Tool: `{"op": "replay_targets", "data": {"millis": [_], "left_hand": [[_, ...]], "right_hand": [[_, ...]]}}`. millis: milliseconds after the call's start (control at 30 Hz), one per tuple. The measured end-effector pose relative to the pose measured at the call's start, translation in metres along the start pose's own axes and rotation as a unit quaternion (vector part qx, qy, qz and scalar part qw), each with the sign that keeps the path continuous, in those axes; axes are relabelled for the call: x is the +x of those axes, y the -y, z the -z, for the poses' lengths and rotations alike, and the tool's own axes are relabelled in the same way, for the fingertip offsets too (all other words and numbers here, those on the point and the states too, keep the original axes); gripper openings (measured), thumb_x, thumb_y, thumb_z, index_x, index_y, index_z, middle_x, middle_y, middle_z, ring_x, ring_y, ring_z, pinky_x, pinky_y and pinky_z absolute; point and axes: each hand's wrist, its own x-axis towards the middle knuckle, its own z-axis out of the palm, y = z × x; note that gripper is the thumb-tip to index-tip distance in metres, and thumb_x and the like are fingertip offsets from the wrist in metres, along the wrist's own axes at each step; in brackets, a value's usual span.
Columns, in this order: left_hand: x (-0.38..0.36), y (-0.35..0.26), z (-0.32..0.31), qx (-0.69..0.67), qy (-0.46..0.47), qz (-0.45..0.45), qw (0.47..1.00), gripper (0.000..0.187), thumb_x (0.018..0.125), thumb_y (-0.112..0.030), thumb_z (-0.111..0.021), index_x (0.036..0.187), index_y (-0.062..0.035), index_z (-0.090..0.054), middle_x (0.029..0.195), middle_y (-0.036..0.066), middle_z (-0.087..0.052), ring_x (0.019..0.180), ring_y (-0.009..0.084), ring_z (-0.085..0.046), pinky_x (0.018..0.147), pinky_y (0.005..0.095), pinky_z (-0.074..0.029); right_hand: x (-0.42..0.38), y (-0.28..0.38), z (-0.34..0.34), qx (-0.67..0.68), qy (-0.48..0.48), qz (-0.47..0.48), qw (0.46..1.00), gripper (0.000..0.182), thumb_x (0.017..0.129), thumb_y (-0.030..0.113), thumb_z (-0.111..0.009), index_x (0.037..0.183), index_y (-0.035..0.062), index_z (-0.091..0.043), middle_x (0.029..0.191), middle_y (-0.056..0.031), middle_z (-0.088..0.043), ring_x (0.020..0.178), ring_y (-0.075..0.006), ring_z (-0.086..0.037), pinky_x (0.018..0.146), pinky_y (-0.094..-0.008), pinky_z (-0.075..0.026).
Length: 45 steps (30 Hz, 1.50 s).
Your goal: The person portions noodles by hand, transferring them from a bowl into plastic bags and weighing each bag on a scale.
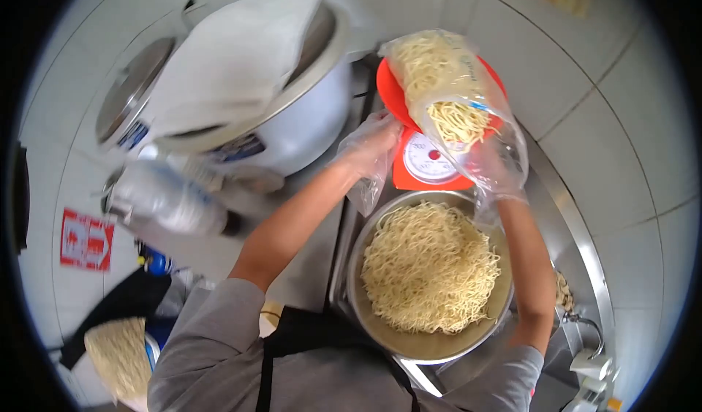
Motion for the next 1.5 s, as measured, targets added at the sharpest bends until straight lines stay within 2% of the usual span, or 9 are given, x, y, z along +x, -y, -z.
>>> {"op": "replay_targets", "data": {"millis": [300, 467, 567, 967, 1133, 1200, 1267, 1367, 1500], "left_hand": [[-0.265, -0.032, 0.061, 0.462, -0.080, -0.195, 0.862, 0.030, 0.094, -0.021, -0.048, 0.116, -0.0019, -0.053, 0.117, 0.011, -0.058, 0.109, 0.0190, -0.053, 0.090, 0.0323, -0.044], [-0.338, -0.045, 0.072, -0.145, -0.242, -0.066, 0.957, 0.037, 0.096, -0.016, -0.042, 0.130, -0.0017, -0.041, 0.129, 0.011, -0.048, 0.121, 0.0210, -0.044, 0.105, 0.0338, -0.033], [-0.367, -0.023, 0.110, 0.141, -0.247, -0.011, 0.959, 0.045, 0.096, -0.020, -0.045, 0.136, -0.0031, -0.033, 0.134, 0.010, -0.043, 0.124, 0.0196, -0.042, 0.106, 0.0323, -0.030], [-0.350, 0.029, 0.196, 0.211, -0.225, 0.041, 0.950, 0.055, 0.090, -0.033, -0.056, 0.136, -0.0089, -0.037, 0.125, 0.006, -0.054, 0.111, 0.0170, -0.052, 0.085, 0.0330, -0.048], [-0.346, 0.021, 0.187, 0.099, -0.184, 0.078, 0.975, 0.042, 0.091, -0.029, -0.055, 0.126, -0.0087, -0.044, 0.112, 0.005, -0.058, 0.098, 0.0148, -0.057, 0.081, 0.0317, -0.049], [-0.351, 0.016, 0.165, 0.077, -0.330, 0.052, 0.940, 0.030, 0.091, -0.024, -0.053, 0.116, -0.0066, -0.051, 0.101, 0.004, -0.060, 0.092, 0.0169, -0.059, 0.083, 0.0356, -0.049], [-0.362, 0.028, 0.208, 0.561, -0.189, -0.212, 0.778, 0.025, 0.092, -0.019, -0.050, 0.113, -0.0063, -0.052, 0.100, 0.004, -0.059, 0.088, 0.0179, -0.059, 0.079, 0.0350, -0.049], [-0.407, -0.053, 0.105, 0.502, -0.348, 0.095, 0.786, 0.025, 0.093, -0.018, -0.048, 0.115, -0.0060, -0.051, 0.102, 0.005, -0.058, 0.089, 0.0172, -0.058, 0.079, 0.0317, -0.050], [-0.450, -0.082, 0.050, 0.225, -0.407, -0.355, 0.811, 0.022, 0.087, -0.012, -0.060, 0.106, -0.0031, -0.054, 0.094, 0.002, -0.059, 0.082, 0.0107, -0.055, 0.072, 0.0233, -0.045]], "right_hand": [[-0.108, -0.016, -0.134, 0.020, 0.132, -0.340, 0.931, 0.054, 0.094, 0.036, -0.045, 0.136, 0.0045, -0.036, 0.131, -0.0113, -0.047, 0.116, -0.0231, -0.049, 0.100, -0.0372, -0.040], [-0.117, -0.144, -0.175, 0.214, 0.251, -0.344, 0.879, 0.057, 0.095, 0.045, -0.038, 0.138, 0.0081, -0.034, 0.134, -0.0113, -0.045, 0.122, -0.0228, -0.044, 0.104, -0.0374, -0.035], [-0.124, -0.190, -0.202, 0.327, 0.274, -0.347, 0.835, 0.059, 0.095, 0.049, -0.035, 0.139, 0.0098, -0.033, 0.136, -0.0112, -0.043, 0.124, -0.0227, -0.042, 0.106, -0.0375, -0.032], [-0.129, -0.221, -0.201, 0.050, 0.220, -0.077, 0.971, 0.041, 0.091, 0.015, -0.053, 0.129, 0.0013, -0.044, 0.114, -0.0039, -0.058, 0.099, -0.0141, -0.056, 0.087, -0.0309, -0.047], [-0.127, -0.149, -0.208, -0.389, 0.266, -0.182, 0.863, 0.035, 0.089, 0.018, -0.054, 0.120, 0.0007, -0.053, 0.108, -0.0065, -0.060, 0.095, -0.0148, -0.055, 0.089, -0.0309, -0.044], [-0.130, -0.155, -0.197, -0.344, 0.228, 0.146, 0.899, 0.030, 0.090, 0.022, -0.044, 0.108, 0.0009, -0.057, 0.091, -0.0211, -0.063, 0.084, -0.0296, -0.061, 0.073, -0.0398, -0.047], [-0.110, -0.148, -0.187, -0.279, 0.095, -0.028, 0.955, 0.030, 0.091, 0.024, -0.043, 0.097, 0.0005, -0.061, 0.081, -0.0205, -0.062, 0.076, -0.0270, -0.060, 0.070, -0.0393, -0.046], [-0.132, -0.040, -0.177, -0.463, 0.037, -0.017, 0.886, 0.045, 0.090, 0.040, -0.049, 0.101, -0.0014, -0.064, 0.077, -0.0188, -0.061, 0.073, -0.0198, -0.056, 0.070, -0.0384, -0.044], [-0.176, 0.012, -0.122, -0.360, -0.029, -0.109, 0.926, 0.056, 0.084, 0.045, -0.058, 0.115, -0.0020, -0.060, 0.088, -0.0155, -0.065, 0.082, -0.0205, -0.059, 0.081, -0.0375, -0.045]]}}
